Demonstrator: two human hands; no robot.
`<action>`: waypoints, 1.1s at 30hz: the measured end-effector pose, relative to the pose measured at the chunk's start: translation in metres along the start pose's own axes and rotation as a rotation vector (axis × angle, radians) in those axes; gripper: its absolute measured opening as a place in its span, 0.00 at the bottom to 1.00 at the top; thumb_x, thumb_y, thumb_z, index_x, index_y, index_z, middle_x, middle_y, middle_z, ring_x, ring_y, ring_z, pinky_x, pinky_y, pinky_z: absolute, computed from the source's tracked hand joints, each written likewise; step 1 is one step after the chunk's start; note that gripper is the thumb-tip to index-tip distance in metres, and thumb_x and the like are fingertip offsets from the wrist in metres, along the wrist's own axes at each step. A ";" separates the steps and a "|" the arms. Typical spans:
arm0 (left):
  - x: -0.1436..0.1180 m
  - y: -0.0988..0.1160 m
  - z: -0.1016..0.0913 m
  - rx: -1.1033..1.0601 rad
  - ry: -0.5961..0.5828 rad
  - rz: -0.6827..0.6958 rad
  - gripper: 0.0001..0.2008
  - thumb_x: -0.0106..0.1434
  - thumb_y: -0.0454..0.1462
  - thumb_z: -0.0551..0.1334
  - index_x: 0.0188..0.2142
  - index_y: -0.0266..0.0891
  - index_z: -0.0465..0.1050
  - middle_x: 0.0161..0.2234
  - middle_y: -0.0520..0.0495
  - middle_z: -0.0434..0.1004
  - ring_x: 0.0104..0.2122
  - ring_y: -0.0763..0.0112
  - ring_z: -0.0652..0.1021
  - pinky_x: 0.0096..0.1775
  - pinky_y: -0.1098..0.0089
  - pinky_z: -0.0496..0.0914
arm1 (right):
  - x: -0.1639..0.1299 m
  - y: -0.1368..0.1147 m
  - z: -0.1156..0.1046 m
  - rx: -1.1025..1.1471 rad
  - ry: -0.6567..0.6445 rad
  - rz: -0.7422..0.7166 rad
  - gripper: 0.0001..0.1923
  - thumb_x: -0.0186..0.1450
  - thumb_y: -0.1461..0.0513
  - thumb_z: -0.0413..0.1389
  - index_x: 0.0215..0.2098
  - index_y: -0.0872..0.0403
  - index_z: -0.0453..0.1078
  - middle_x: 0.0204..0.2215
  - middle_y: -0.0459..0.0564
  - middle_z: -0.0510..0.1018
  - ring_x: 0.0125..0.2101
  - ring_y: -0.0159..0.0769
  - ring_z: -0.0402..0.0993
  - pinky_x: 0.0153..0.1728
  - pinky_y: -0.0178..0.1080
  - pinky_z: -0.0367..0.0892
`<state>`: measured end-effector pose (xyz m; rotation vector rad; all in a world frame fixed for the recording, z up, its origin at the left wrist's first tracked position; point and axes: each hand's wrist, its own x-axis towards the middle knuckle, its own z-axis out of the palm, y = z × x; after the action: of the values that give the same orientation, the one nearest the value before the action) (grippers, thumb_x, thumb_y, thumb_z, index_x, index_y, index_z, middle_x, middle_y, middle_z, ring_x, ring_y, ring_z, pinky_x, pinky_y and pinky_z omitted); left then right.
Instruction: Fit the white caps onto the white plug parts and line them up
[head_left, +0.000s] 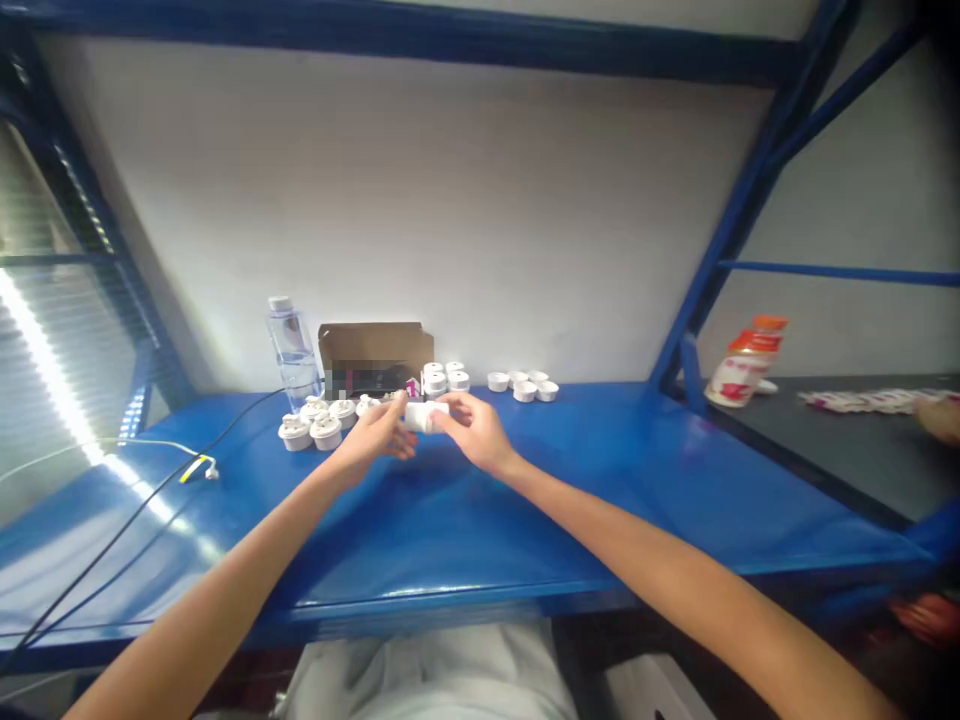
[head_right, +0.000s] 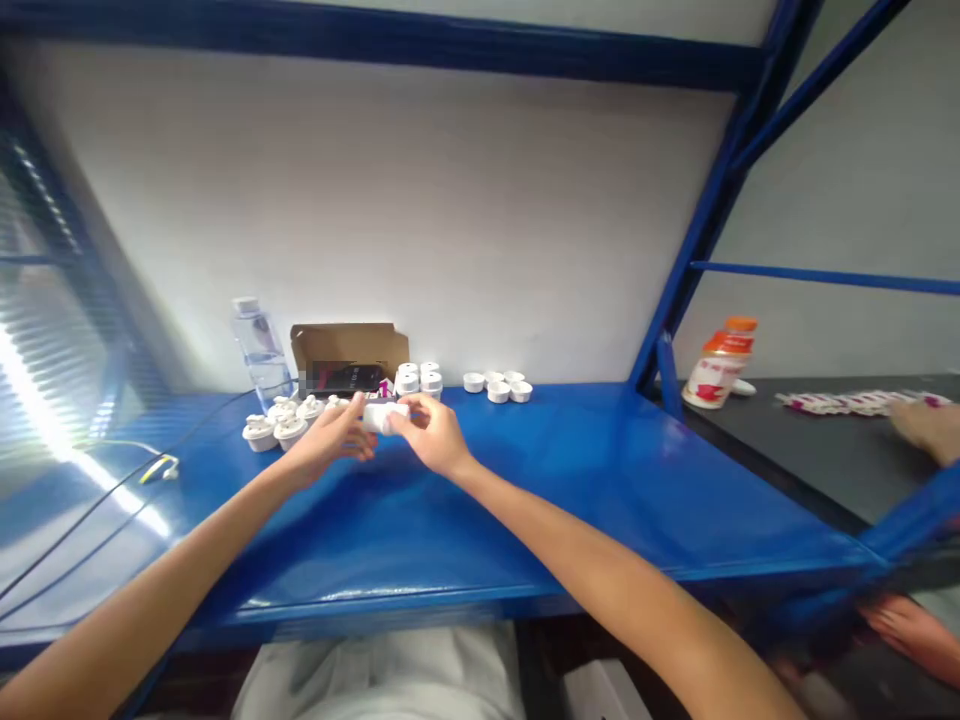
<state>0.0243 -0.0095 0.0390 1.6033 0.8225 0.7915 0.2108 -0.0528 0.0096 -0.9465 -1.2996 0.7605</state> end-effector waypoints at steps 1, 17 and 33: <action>0.000 0.000 -0.001 0.024 -0.016 0.031 0.29 0.61 0.58 0.62 0.47 0.37 0.70 0.37 0.41 0.78 0.37 0.60 0.80 0.40 0.60 0.74 | 0.000 0.001 -0.001 -0.059 0.000 -0.041 0.20 0.57 0.49 0.66 0.40 0.53 0.74 0.38 0.51 0.81 0.38 0.42 0.79 0.44 0.45 0.75; 0.002 0.002 -0.005 -0.030 0.016 0.186 0.20 0.56 0.49 0.70 0.40 0.38 0.72 0.41 0.46 0.76 0.40 0.68 0.77 0.39 0.70 0.71 | 0.000 0.003 0.001 0.021 0.022 -0.115 0.22 0.55 0.49 0.68 0.35 0.51 0.64 0.42 0.52 0.79 0.43 0.43 0.79 0.47 0.45 0.74; 0.003 0.001 -0.003 -0.018 -0.114 0.175 0.26 0.62 0.52 0.64 0.53 0.38 0.68 0.44 0.41 0.78 0.42 0.60 0.80 0.44 0.60 0.73 | 0.001 0.003 0.002 0.017 0.053 -0.132 0.22 0.56 0.48 0.66 0.36 0.50 0.62 0.41 0.49 0.76 0.44 0.42 0.78 0.48 0.45 0.74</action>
<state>0.0228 -0.0056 0.0407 1.7045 0.5984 0.8197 0.2090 -0.0499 0.0070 -0.8527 -1.2936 0.6393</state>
